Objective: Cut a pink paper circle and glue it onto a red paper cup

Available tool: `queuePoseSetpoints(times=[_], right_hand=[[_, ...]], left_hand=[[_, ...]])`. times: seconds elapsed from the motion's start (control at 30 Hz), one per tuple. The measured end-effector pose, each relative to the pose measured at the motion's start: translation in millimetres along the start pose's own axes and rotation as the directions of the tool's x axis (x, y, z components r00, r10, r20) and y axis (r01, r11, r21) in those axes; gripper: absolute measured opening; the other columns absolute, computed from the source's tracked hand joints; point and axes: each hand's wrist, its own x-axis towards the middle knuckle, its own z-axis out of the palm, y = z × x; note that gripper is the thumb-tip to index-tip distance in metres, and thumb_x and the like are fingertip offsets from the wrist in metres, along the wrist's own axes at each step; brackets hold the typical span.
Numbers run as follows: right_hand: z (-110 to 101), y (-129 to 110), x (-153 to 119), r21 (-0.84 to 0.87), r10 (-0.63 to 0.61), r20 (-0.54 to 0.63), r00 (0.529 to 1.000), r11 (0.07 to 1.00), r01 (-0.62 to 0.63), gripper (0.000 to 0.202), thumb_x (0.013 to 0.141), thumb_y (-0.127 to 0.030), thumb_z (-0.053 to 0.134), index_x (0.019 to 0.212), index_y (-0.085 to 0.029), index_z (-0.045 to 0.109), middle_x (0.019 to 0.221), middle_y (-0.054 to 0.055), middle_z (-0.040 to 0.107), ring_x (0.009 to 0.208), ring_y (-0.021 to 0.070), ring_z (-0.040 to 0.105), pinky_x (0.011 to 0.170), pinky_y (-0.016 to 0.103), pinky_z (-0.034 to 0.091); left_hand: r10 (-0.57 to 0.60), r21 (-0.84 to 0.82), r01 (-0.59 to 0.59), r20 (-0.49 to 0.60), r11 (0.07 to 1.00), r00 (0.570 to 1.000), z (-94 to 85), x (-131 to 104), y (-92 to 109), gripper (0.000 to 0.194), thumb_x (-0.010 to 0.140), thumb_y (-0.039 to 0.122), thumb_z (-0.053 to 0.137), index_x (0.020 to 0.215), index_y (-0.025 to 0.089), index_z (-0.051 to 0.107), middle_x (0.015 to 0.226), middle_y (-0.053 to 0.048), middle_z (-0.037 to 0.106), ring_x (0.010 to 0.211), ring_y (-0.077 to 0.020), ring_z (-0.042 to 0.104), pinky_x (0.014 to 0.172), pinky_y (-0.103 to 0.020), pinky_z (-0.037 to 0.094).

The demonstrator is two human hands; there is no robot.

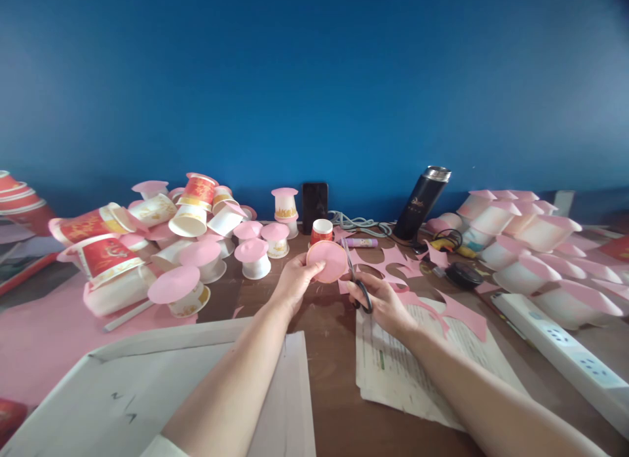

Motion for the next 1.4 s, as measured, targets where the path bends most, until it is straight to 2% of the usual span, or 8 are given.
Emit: queuePoseSetpoints(times=[0.83, 1.27, 1.4], right_hand=[[1.6, -9.0, -0.2, 0.005, 0.027, -0.014, 1.000, 1.000, -0.027, 0.046, 0.074, -0.056, 0.064, 0.096, -0.016, 0.066, 0.063, -0.001, 0.052, 0.057, 0.0102, 0.044, 0.052, 0.025, 0.035], [4.3, -11.0, 1.7, 0.054, 0.034, -0.030, 0.999, 0.998, -0.032, 0.043, 0.071, -0.054, 0.069, 0.090, -0.015, 0.068, 0.062, -0.002, 0.049, 0.054, 0.0083, 0.042, 0.051, 0.024, 0.033], [3.4, -5.8, 2.9, 0.052, 0.054, -0.053, 0.997, 0.997, -0.052, 0.046, 0.070, -0.055, 0.069, 0.091, -0.015, 0.067, 0.061, -0.002, 0.051, 0.055, 0.0094, 0.044, 0.052, 0.025, 0.034]], left_hand=[[0.037, 0.124, -0.037, 0.000, 0.992, 0.999, -1.9, 0.3, 0.0, 0.036, 0.068, 0.036, 0.071, 0.097, 0.015, 0.070, 0.088, -0.008, 0.071, 0.084, -0.0226, 0.063, 0.074, -0.031, 0.047], [0.040, 0.099, -0.041, 0.006, 0.994, 0.999, -4.6, 3.8, -4.2, 0.040, 0.068, 0.039, 0.072, 0.099, 0.015, 0.069, 0.092, -0.008, 0.070, 0.082, -0.0205, 0.062, 0.071, -0.029, 0.046], [0.026, 0.041, -0.024, -0.035, 0.999, 0.999, -4.4, 5.4, -3.6, 0.039, 0.064, 0.038, 0.075, 0.094, 0.015, 0.070, 0.086, -0.007, 0.069, 0.075, -0.0171, 0.060, 0.064, -0.025, 0.043]])
